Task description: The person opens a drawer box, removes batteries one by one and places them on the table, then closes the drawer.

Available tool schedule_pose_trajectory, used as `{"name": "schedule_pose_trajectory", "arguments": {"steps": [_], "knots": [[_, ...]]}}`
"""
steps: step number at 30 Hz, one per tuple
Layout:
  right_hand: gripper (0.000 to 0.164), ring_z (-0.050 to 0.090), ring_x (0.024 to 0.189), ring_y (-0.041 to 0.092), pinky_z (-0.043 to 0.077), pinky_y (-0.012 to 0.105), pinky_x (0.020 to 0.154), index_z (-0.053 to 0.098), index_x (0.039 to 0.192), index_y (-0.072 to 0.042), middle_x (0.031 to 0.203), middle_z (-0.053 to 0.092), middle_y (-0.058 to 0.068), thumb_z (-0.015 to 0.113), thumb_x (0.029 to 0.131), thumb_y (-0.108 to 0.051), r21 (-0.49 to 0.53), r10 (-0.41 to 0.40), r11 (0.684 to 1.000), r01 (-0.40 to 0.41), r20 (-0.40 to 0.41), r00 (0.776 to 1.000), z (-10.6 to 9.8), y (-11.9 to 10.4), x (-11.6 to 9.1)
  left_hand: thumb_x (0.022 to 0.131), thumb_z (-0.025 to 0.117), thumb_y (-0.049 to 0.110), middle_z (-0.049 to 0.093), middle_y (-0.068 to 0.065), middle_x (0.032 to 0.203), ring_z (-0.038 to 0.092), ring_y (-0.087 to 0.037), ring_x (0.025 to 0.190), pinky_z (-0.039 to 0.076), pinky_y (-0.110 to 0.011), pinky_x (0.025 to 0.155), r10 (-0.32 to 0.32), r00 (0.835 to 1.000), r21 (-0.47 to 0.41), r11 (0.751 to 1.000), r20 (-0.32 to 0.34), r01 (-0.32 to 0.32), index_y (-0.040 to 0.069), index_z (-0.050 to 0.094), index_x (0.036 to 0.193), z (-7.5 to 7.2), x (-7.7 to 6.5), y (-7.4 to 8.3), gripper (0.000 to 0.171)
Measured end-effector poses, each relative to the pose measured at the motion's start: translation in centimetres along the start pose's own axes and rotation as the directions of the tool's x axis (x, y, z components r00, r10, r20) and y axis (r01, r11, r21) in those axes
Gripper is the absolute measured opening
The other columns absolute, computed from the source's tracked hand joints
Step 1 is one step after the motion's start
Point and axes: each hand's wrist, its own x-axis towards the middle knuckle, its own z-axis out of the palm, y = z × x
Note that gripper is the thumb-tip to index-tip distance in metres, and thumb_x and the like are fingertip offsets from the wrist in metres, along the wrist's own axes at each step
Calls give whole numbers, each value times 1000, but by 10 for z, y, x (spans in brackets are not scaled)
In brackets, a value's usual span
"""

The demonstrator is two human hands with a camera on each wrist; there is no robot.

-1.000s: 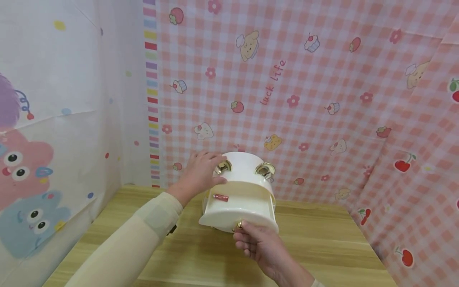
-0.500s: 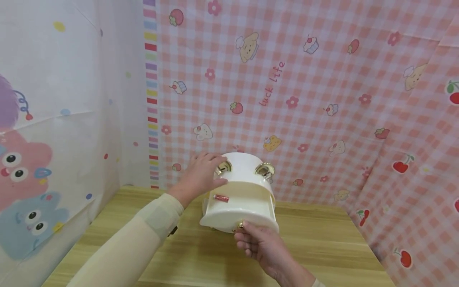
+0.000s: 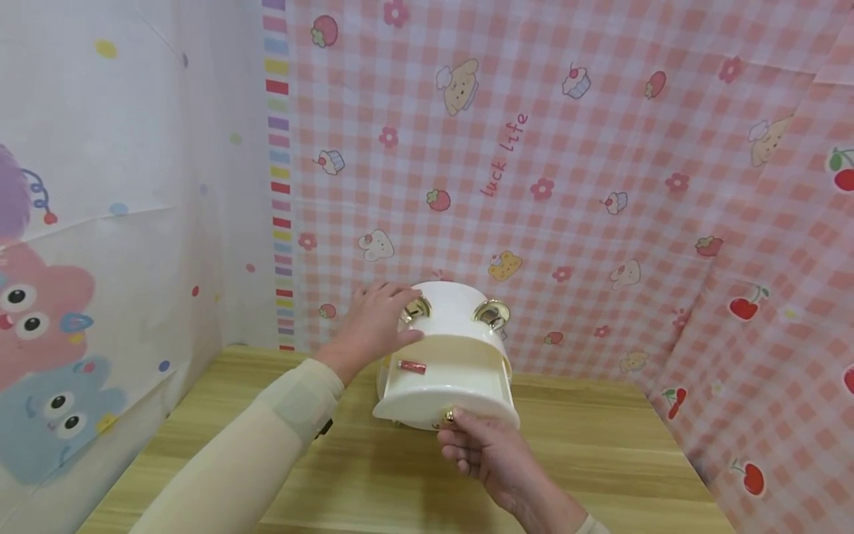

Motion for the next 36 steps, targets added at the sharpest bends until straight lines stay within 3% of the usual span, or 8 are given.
{"name": "schedule_pose_trajectory", "arguments": {"steps": [25,32,36], "knots": [[32,74,76,1,54,16,67,79,106,-11,85,81,-10,61,109,-36,-20,14,1000,-13,22,1000,-3,3,-4,93,81,51,55,-7,161,45,-37,153,26,-71,129,0,1000,-29,1000,2,0,21,54,157,2,-2,-1,75],[39,74,77,4,55,19,69,77,109,-10,87,81,-8,61,108,-46,-184,43,982,-35,38,998,-12,-6,-12,93,80,52,54,-8,162,44,-38,154,23,-73,129,8,1000,-33,999,11,-8,22,53,158,3,-2,-2,76],[34,72,75,6,54,20,67,76,103,-9,85,79,-7,62,108,-40,-306,-7,952,27,68,998,-16,-31,-21,93,81,52,53,-9,163,43,-39,154,22,-73,129,10,1000,-41,999,4,-10,21,52,159,1,0,-3,78]]}}
